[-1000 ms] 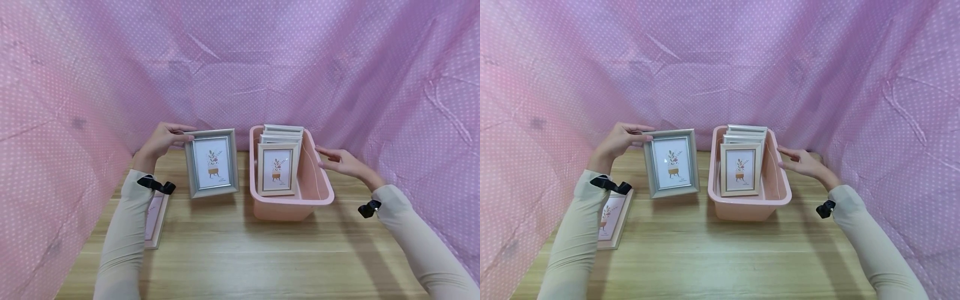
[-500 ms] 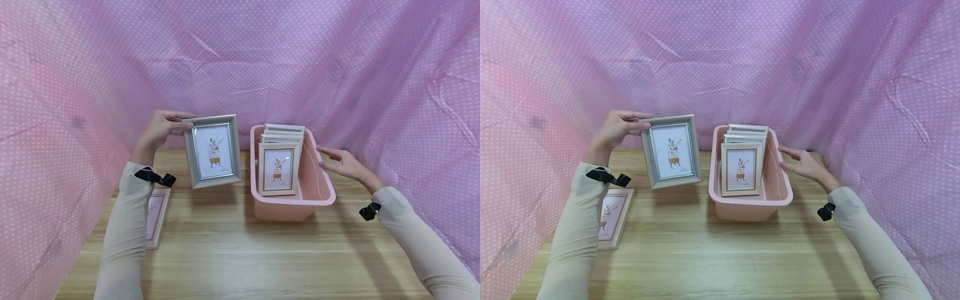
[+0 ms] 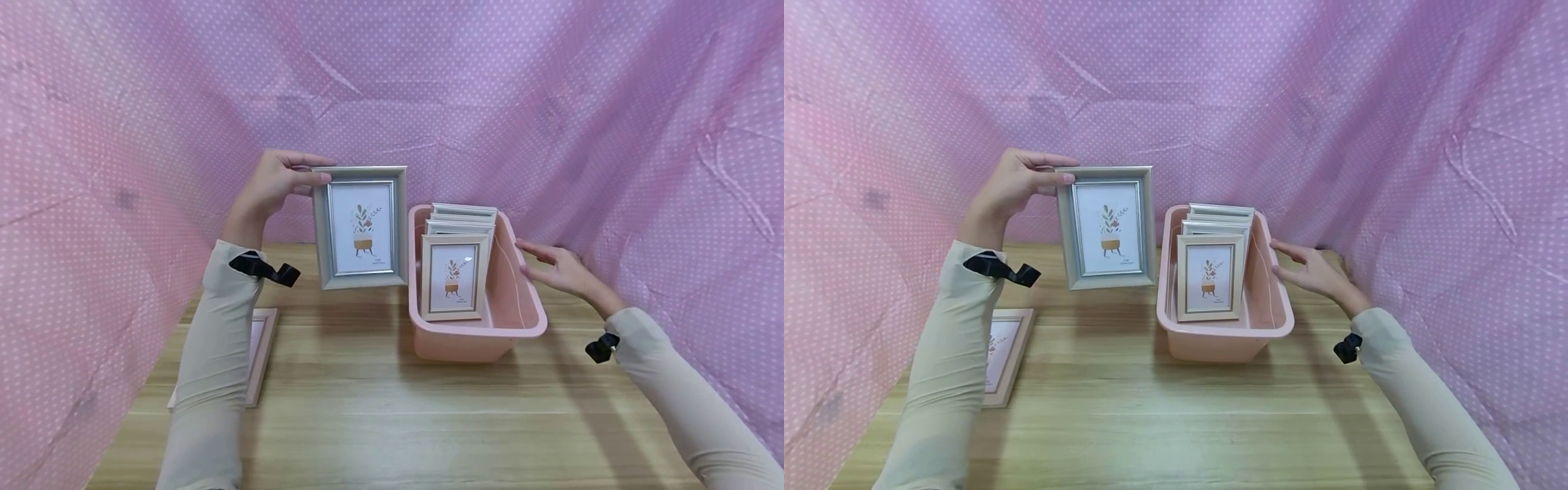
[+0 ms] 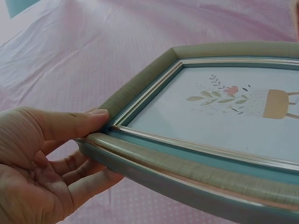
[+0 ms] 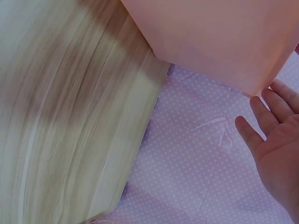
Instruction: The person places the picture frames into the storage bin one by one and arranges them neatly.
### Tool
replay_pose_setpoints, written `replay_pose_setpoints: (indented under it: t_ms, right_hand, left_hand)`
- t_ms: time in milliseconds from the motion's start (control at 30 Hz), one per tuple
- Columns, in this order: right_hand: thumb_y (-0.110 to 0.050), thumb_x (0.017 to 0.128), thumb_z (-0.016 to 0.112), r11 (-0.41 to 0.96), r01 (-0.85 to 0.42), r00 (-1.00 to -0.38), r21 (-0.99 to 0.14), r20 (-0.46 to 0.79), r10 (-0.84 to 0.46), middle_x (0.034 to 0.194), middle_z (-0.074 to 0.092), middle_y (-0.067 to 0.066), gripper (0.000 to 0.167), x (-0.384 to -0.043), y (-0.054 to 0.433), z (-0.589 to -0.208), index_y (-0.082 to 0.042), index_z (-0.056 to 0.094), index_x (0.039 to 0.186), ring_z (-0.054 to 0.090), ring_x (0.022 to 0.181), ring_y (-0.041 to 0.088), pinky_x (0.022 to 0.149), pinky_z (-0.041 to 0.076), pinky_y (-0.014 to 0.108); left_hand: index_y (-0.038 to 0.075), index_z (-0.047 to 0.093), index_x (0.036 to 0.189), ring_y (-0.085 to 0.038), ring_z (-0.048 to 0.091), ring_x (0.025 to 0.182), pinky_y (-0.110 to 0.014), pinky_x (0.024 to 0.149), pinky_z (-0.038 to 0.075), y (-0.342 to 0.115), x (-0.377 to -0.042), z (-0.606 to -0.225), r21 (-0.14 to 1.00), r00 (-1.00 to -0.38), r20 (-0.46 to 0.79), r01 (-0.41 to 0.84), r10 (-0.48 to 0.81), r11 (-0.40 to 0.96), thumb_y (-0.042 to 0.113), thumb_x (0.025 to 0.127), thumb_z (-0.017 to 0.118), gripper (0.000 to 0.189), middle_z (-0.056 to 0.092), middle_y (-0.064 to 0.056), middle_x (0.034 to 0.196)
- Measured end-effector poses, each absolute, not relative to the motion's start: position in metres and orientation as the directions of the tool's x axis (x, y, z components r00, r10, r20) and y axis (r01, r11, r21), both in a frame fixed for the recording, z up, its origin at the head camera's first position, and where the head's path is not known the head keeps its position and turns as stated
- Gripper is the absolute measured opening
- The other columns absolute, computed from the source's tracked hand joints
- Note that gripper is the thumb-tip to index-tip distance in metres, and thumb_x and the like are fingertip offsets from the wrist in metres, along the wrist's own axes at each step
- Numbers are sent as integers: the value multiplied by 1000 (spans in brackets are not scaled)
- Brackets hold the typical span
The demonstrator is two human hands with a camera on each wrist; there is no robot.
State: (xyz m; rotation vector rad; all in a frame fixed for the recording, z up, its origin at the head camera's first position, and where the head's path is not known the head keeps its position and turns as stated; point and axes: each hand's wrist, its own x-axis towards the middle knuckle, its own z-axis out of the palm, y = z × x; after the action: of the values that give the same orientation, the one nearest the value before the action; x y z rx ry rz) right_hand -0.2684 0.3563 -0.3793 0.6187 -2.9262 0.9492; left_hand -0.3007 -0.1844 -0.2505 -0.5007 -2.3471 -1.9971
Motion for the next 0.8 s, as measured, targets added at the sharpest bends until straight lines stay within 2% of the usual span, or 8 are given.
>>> replay_pose_setpoints:
  t_ms: [133,233,433,800]
  right_hand:
    - [-27,97,68,742,-373,-922,-557,130,-365,154,48,21,57,-269,355,-379,-9,52,149,54,130,51,112,43,61]
    - [-28,97,69,746,-362,-926,-559,125,-356,153,50,18,56,-268,354,-378,-10,54,148,54,133,47,112,43,58]
    - [-28,98,69,738,-354,-925,-575,96,-369,152,51,18,56,-269,353,-375,-5,54,147,50,137,43,114,40,56]
    - [-26,97,70,735,-326,-933,-595,75,-353,152,51,17,56,-269,354,-373,-6,54,147,50,136,48,116,40,56]
  left_hand:
    - [6,79,112,-13,77,79,-27,74,64,-178,-301,-236,952,-944,234,271,233,140,1,86,78,26,80,4,90]
    - [6,79,111,-12,77,78,-27,76,64,-174,-301,-229,955,-946,228,264,232,138,1,86,78,26,80,4,89]
    - [7,80,108,-13,77,77,-28,74,64,-166,-299,-223,952,-933,258,290,249,102,-1,85,79,24,80,-1,87]
    - [-2,78,107,-15,77,75,-28,69,64,-138,-300,-222,927,-897,366,375,249,-13,-7,83,78,25,80,-1,85]
